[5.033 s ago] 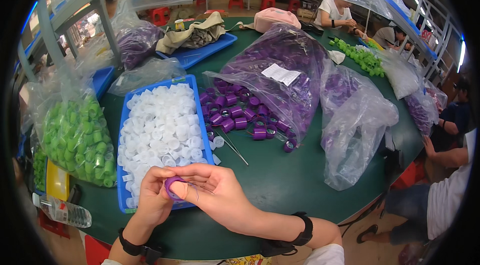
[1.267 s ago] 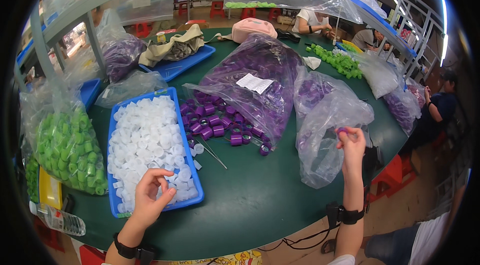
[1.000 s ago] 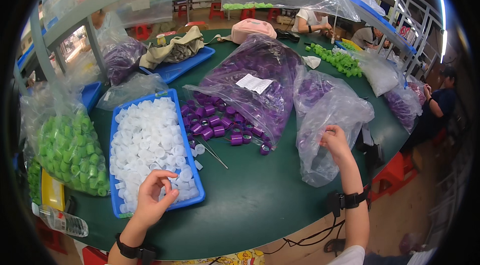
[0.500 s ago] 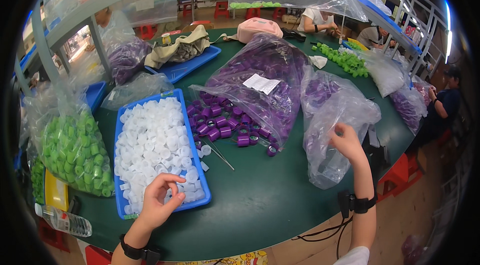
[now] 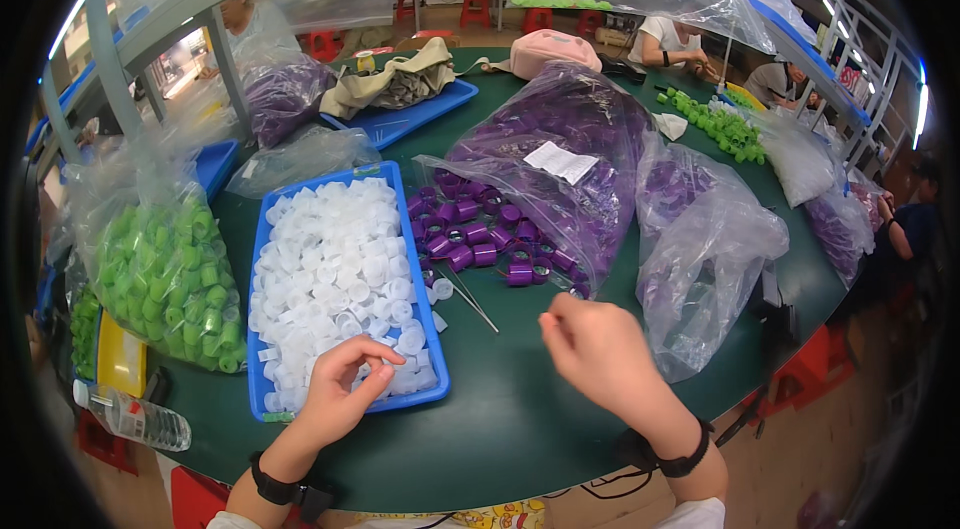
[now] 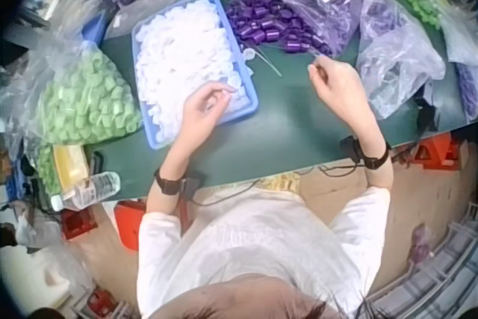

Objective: Assembling small purple and white plastic components at a factory workbench.

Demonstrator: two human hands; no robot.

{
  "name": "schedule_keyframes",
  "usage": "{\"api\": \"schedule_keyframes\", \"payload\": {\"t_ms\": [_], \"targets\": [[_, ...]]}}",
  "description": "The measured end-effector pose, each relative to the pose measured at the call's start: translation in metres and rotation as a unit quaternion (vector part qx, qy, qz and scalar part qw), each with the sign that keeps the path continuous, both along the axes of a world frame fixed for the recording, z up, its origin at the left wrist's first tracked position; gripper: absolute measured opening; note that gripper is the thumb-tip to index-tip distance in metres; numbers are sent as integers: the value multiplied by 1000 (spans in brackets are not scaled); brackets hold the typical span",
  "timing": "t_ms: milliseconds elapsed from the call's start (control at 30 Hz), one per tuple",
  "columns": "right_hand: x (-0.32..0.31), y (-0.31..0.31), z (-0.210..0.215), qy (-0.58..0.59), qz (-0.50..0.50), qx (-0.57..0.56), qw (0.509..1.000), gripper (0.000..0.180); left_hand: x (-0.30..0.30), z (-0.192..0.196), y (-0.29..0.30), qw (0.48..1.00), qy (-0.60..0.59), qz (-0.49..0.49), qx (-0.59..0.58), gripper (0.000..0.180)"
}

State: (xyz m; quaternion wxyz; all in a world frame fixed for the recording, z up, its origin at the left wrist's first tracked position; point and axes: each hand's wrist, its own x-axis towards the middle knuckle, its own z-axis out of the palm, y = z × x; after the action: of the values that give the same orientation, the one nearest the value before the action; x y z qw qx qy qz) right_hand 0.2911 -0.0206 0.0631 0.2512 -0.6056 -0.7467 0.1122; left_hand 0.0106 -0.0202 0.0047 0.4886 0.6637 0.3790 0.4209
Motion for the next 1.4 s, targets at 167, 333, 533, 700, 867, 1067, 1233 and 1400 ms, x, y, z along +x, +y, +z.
{"api": "schedule_keyframes", "payload": {"t_ms": [167,333,533,700,867,1067,1233,1400], "targets": [[-26,43,-35,-21,86,-16,996,10,3,-4,3,1000,-13,-11,-2,13],[-48,78,-49,-29,110,47,992,15,-2,-2,2,999,-38,-7,-21,13],[-60,114,-61,39,143,-2,989,25,-1,-6,6,994,-80,-15,-66,14],[-62,123,-66,70,94,55,992,21,-2,-8,5,995,-79,-22,-52,14],[-57,115,-74,-27,155,30,987,17,-3,-7,6,996,-70,-15,-53,14],[-57,111,-70,-78,123,13,989,34,-4,-5,6,995,-67,-19,-67,14],[-51,98,-41,-59,132,-13,989,37,-2,-4,7,996,-57,-18,-71,13],[-69,59,8,22,192,9,981,35,-2,-1,4,994,-90,7,-55,31]]}}
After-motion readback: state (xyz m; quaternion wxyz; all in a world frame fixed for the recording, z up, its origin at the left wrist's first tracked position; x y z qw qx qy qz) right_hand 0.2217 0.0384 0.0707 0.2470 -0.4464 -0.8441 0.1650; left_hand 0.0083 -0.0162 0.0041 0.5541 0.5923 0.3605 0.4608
